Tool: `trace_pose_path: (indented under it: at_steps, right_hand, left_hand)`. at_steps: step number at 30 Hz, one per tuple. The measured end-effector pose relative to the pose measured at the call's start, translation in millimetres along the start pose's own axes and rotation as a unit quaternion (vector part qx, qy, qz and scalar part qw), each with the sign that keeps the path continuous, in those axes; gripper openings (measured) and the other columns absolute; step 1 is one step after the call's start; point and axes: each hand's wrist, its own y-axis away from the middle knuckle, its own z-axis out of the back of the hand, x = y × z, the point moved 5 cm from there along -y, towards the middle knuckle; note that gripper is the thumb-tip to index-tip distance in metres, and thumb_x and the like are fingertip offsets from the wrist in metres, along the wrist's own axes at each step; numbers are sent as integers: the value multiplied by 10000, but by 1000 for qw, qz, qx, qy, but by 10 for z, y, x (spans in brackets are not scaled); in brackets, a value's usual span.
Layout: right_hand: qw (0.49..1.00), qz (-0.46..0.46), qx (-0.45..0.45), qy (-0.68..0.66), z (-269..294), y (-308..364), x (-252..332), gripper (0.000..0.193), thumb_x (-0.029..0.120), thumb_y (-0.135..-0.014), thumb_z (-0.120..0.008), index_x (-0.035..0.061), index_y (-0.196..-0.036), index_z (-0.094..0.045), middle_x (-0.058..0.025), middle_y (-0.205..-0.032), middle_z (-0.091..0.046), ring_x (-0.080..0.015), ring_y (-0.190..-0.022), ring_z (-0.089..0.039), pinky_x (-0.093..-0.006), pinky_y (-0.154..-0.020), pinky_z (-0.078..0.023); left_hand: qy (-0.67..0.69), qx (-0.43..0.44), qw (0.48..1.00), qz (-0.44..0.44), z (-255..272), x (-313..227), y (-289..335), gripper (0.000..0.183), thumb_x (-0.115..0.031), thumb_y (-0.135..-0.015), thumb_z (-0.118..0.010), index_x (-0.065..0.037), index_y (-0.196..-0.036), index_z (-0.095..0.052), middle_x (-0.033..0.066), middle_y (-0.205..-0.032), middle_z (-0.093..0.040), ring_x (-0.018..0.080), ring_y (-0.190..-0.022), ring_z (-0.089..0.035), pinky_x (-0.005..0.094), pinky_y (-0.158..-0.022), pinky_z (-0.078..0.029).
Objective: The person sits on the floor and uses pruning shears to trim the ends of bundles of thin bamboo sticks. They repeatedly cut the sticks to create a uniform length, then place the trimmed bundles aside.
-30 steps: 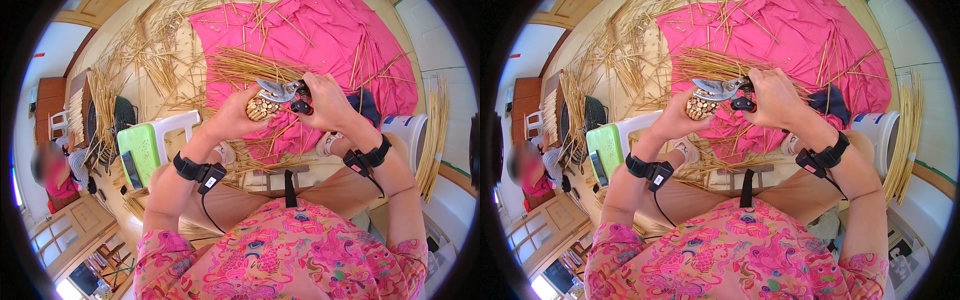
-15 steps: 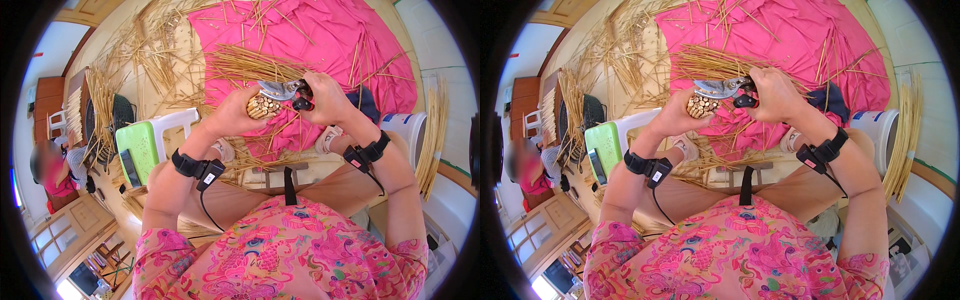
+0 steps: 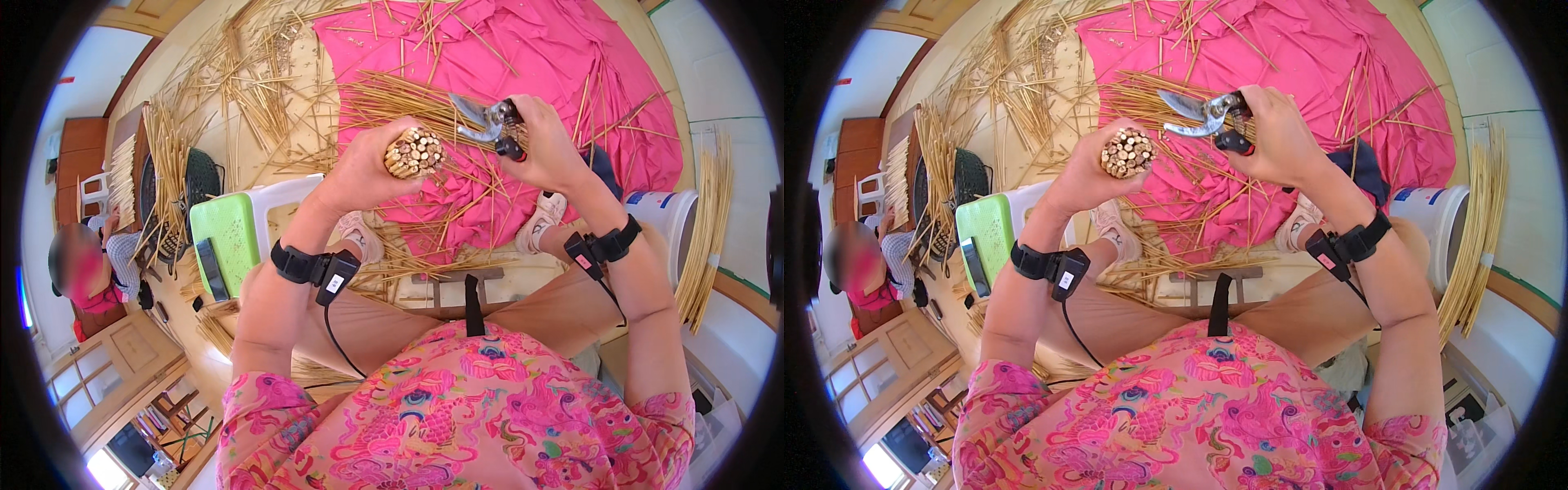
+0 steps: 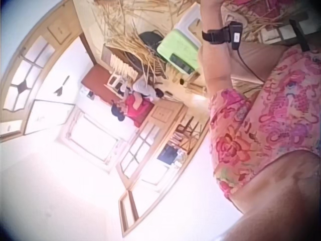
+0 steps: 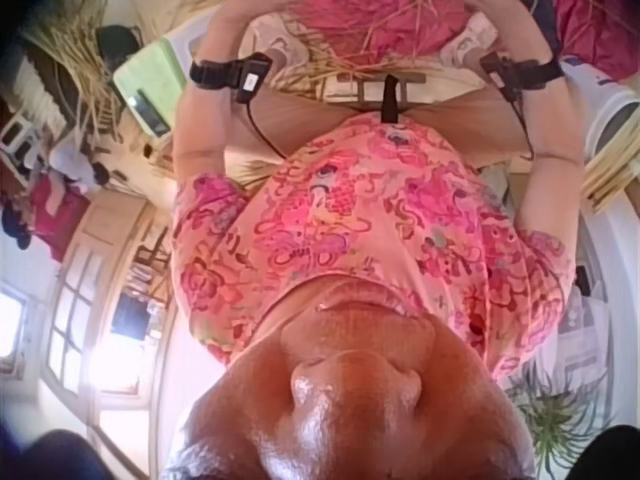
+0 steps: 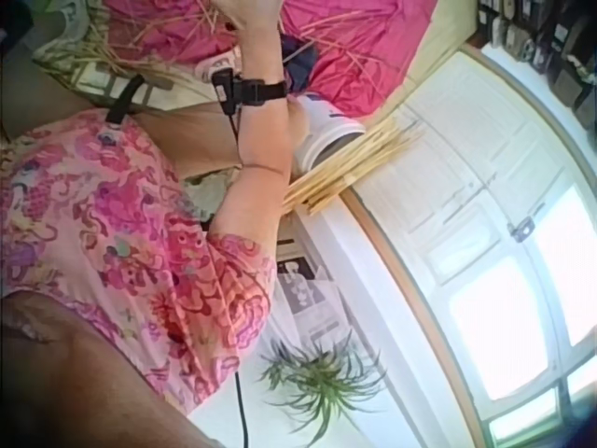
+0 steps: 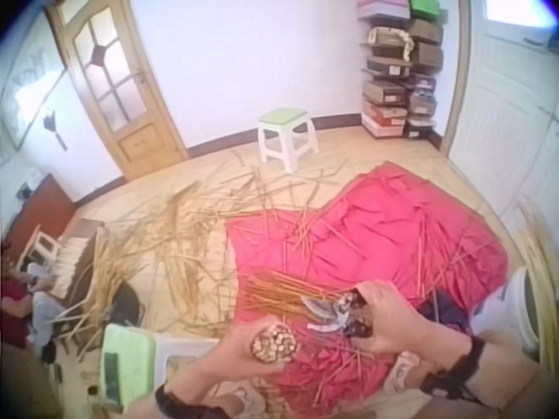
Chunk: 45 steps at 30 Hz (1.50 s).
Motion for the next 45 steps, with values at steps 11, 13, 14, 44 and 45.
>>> trace_pose_path:
  at_steps: [11, 13, 14, 44, 45]
  right_hand:
    - [998, 39, -10, 43, 325, -96, 488, 732, 174, -568, -844, -30, -1201, -538, -179, -1023, -607, -371, -1041, -578, -454, -993, -407]
    - [998, 46, -5, 52, 324, -99, 502, 743, 174, -563, -846, -35, -1205, -536, -182, -1023, -608, -367, -1043, -581, -452, -1001, -404]
    - [997, 49, 0, 60, 323, -101, 501, 748, 173, -562, -846, -38, -1208, -535, -183, -1023, -609, -366, -1041, -583, -451, -1004, -403]
    - [998, 31, 13, 61, 237, -101, 304, 662, 189, -604, -833, -23, -1163, -548, -188, -978, -632, -366, -990, -610, -449, -981, -422]
    - [998, 31, 9, 62, 237, -107, 304, 653, 190, -606, -835, -21, -1154, -549, -190, -971, -632, -368, -983, -612, -450, -976, -425]
  left_hand:
    - [-134, -24, 987, -89, 6, -252, -82, 476, -67, -694, -818, -51, -1129, -625, 134, -1025, -670, 361, -951, -647, 399, -858, -529]
    - [-128, -3, 987, -93, -33, -283, -93, 456, -80, -702, -809, -56, -1122, -634, 133, -1016, -675, 358, -947, -644, 402, -850, -527]
    - [-126, 8, 987, -95, -52, -295, -102, 446, -87, -706, -805, -58, -1119, -638, 132, -1011, -677, 357, -945, -643, 403, -846, -526]
    - [92, 33, 992, 81, -297, -97, -80, 689, -86, -758, -832, -29, -1362, -504, 67, -1152, -654, 103, -1031, -601, 311, -897, -516]
    - [37, -8, 999, 24, -302, -121, -92, 666, -79, -760, -824, -30, -1347, -513, 65, -1126, -662, 103, -1006, -607, 312, -882, -521]
